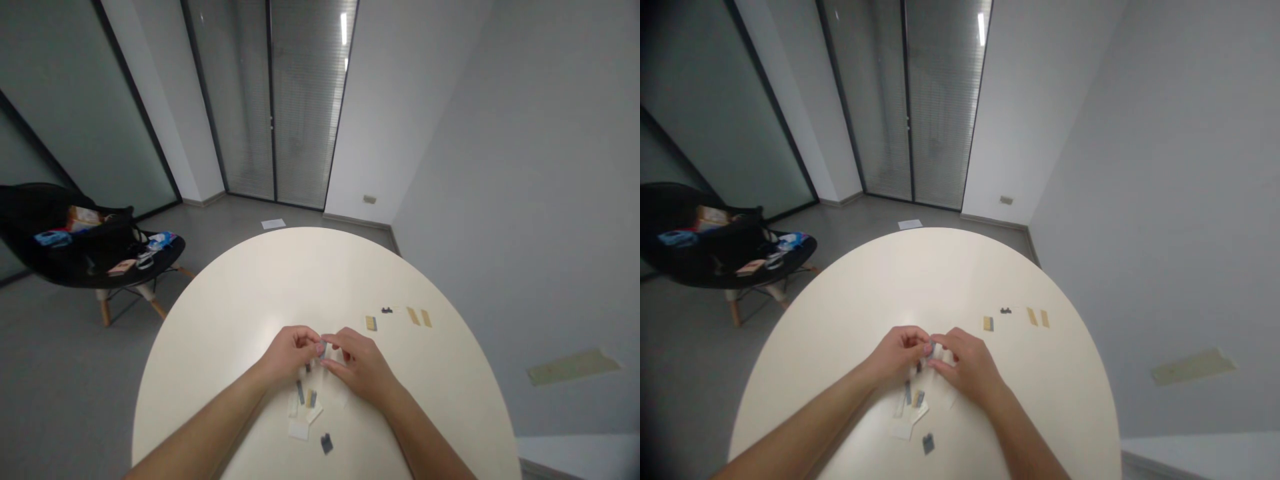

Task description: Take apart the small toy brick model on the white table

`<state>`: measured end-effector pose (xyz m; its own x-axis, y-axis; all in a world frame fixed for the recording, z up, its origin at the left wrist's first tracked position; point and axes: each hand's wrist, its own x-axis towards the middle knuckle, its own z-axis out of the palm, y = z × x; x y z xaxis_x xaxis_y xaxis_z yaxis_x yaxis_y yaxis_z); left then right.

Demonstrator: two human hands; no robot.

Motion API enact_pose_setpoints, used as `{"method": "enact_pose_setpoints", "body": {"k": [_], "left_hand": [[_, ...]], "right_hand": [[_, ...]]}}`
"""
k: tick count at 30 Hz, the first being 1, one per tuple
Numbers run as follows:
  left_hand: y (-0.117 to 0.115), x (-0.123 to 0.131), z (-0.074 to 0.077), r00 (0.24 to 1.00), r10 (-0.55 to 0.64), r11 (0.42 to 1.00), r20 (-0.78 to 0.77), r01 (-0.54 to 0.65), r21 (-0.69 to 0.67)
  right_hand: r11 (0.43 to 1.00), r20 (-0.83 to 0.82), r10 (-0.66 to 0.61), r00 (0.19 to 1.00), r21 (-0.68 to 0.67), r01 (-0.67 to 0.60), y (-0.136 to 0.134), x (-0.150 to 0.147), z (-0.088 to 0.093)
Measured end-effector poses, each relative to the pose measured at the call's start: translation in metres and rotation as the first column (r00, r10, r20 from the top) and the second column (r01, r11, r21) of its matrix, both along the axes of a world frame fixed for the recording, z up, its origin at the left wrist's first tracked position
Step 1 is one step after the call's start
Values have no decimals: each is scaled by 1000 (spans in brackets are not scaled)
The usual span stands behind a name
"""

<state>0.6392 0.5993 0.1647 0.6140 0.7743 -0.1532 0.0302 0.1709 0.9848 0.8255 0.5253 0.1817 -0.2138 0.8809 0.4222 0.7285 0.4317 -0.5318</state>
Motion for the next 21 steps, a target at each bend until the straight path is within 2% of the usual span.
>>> {"method": "enact_pose_setpoints", "body": {"k": [8,15,18,21], "left_hand": [[1,-1,6,997,-57,998,-50,56,-21],[0,-2,1,992,-106,994,-67,106,-8],[0,-3,-1,991,-116,993,-64,115,-26],[1,-4,-2,991,-118,992,-67,116,-43]], "right_hand": [[998,-25,-32,999,-60,31,-1,0,4],[994,-24,-72,997,-86,69,-2,7,9],[991,-18,-121,992,-58,120,-1,17,13],[981,-22,-194,981,-22,193,-1,42,17]]}}
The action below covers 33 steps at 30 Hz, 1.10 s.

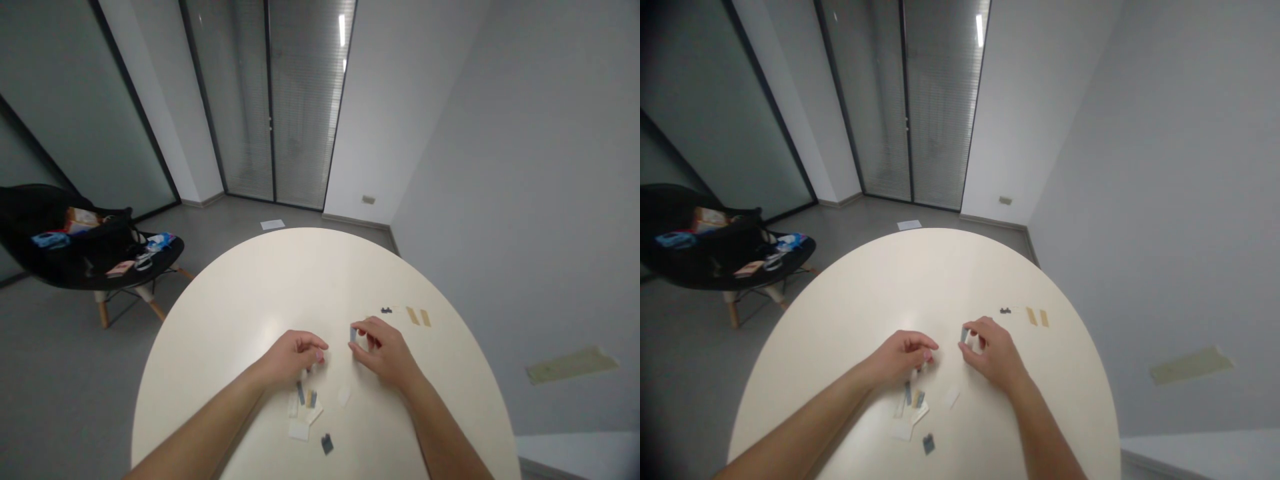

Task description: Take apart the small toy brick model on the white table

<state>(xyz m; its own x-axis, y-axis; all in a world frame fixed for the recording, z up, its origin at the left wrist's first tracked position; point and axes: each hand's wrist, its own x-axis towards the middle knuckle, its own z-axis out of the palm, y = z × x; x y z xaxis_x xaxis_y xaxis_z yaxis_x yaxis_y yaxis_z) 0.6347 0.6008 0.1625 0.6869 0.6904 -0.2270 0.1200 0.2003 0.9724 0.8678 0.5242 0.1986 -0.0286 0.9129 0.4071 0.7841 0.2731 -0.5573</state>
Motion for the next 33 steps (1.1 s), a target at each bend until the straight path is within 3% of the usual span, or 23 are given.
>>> {"method": "enact_pose_setpoints", "body": {"k": [3,6,9,15,25,33], "left_hand": [[1,-1,-1,1000,0,1000,-4,0,-7],[1,-3,-1,1000,-11,1000,-5,11,-5],[2,-4,0,1000,-28,1000,-10,28,0],[4,-6,3,1000,-23,1000,-12,23,7],[4,-6,9,999,-27,999,-21,28,25],[7,-7,0,999,-39,998,-1,39,40]], "right_hand": [[988,-29,-152,988,24,153,-3,40,1],[927,-31,-372,928,31,373,-8,80,-4],[885,35,-459,888,-68,460,-10,102,-14],[884,126,-381,916,-241,400,-7,100,-30],[884,173,-315,933,-304,355,-4,102,-34],[868,195,-307,932,-345,358,-5,99,-33]]}}
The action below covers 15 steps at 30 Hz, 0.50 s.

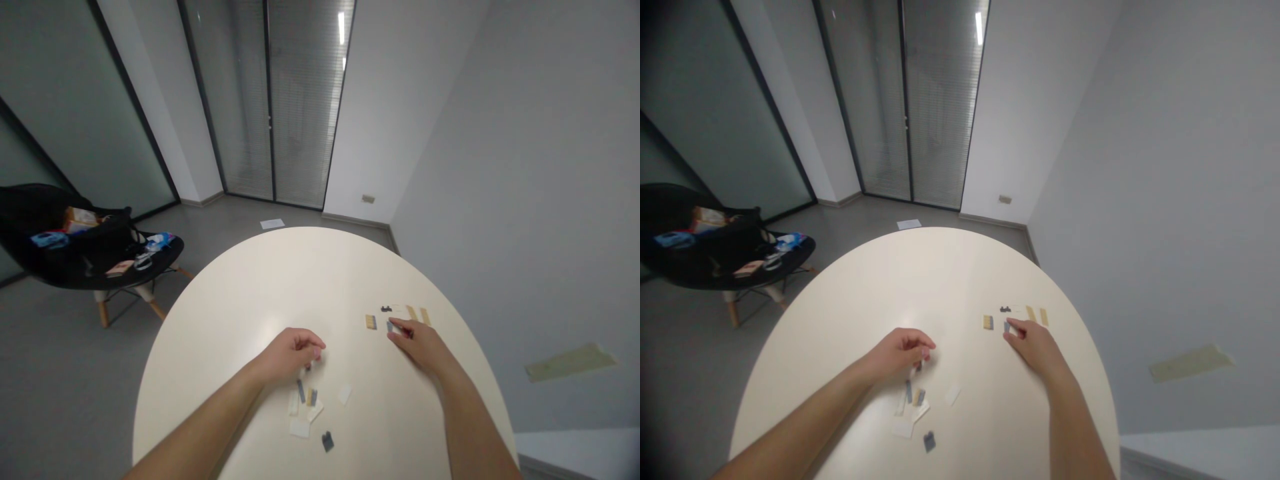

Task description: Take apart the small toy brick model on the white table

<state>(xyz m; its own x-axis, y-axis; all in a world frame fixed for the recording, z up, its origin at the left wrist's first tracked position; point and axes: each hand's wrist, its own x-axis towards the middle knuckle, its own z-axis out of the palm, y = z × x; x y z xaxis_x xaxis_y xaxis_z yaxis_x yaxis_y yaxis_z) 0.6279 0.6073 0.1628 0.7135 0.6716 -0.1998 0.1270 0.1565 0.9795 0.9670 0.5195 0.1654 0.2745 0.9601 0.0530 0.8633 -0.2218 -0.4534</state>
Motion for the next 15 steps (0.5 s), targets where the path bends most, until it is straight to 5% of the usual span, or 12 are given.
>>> {"method": "enact_pose_setpoints", "body": {"k": [8,15], "left_hand": [[0,-1,7,999,33,999,-3,-33,18],[9,-9,7,993,92,975,-71,-75,208]], "right_hand": [[992,49,-57,997,-107,62,3,-11,6],[990,111,-81,991,-110,93,5,-16,8]]}}
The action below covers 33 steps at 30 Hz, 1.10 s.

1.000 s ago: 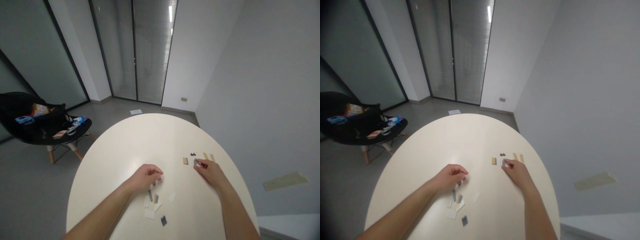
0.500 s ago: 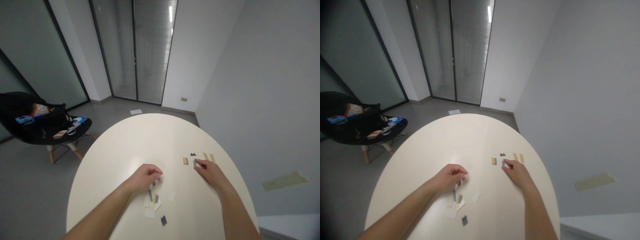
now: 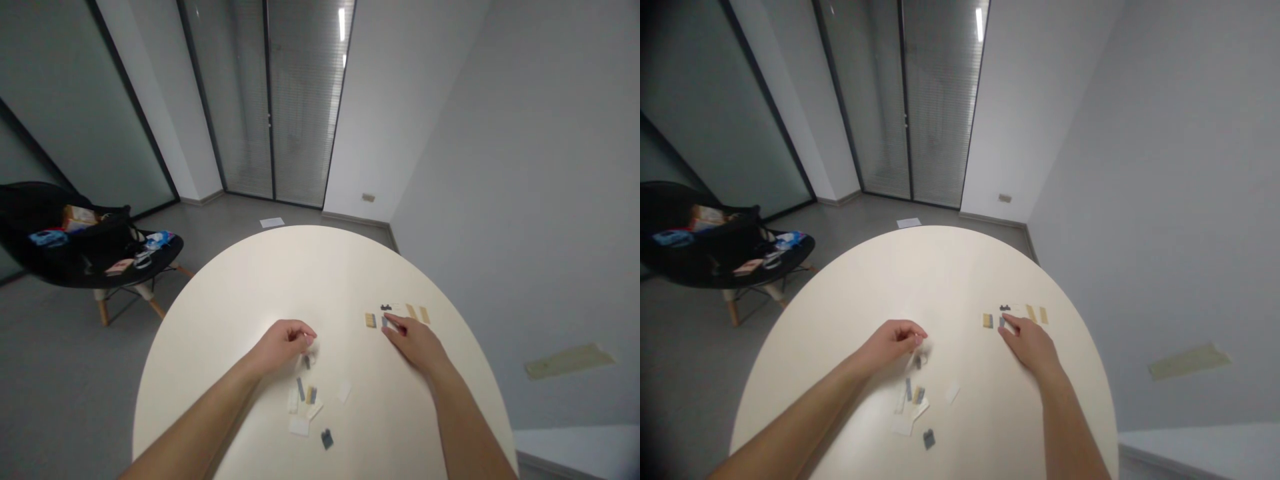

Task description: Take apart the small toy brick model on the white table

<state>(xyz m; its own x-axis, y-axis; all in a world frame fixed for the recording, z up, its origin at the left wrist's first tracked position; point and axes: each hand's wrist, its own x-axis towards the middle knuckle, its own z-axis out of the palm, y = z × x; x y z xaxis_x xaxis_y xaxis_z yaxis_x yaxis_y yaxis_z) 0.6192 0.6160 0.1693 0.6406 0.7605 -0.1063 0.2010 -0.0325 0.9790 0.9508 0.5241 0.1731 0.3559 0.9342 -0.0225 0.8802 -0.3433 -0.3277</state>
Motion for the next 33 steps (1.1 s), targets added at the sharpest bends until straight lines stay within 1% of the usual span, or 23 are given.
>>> {"method": "enact_pose_setpoints", "body": {"k": [2,4,7,9,12,15,19,23,27,33], "left_hand": [[2,-4,3,999,-21,999,-40,23,41],[2,-7,8,992,-84,994,-92,90,66],[0,-11,17,972,-186,979,-143,195,57],[-2,-12,19,963,-222,972,-153,232,45],[-4,-12,19,949,-260,963,-179,268,26],[-6,-11,20,942,-261,961,-211,274,34],[-5,-10,24,958,-182,969,-223,214,125],[-3,-11,25,970,-135,972,-203,169,161],[-2,-12,22,967,-158,971,-199,189,150],[-3,-13,22,933,-260,953,-250,290,90]], "right_hand": [[1000,6,2,1000,-6,-2,0,-1,0],[1000,11,4,1000,-11,-4,0,-1,0],[1000,4,-2,1000,-2,2,0,0,-1],[1000,-19,-10,1000,12,10,0,2,-3],[998,-51,-35,998,46,37,0,4,-7],[996,-53,-55,997,74,59,0,4,-7],[995,-48,-64,997,73,67,0,1,-5],[996,-28,-77,997,47,78,0,1,-4],[996,-25,-83,996,28,83,1,0,-4],[996,-36,-84,996,40,86,1,0,-5]]}}
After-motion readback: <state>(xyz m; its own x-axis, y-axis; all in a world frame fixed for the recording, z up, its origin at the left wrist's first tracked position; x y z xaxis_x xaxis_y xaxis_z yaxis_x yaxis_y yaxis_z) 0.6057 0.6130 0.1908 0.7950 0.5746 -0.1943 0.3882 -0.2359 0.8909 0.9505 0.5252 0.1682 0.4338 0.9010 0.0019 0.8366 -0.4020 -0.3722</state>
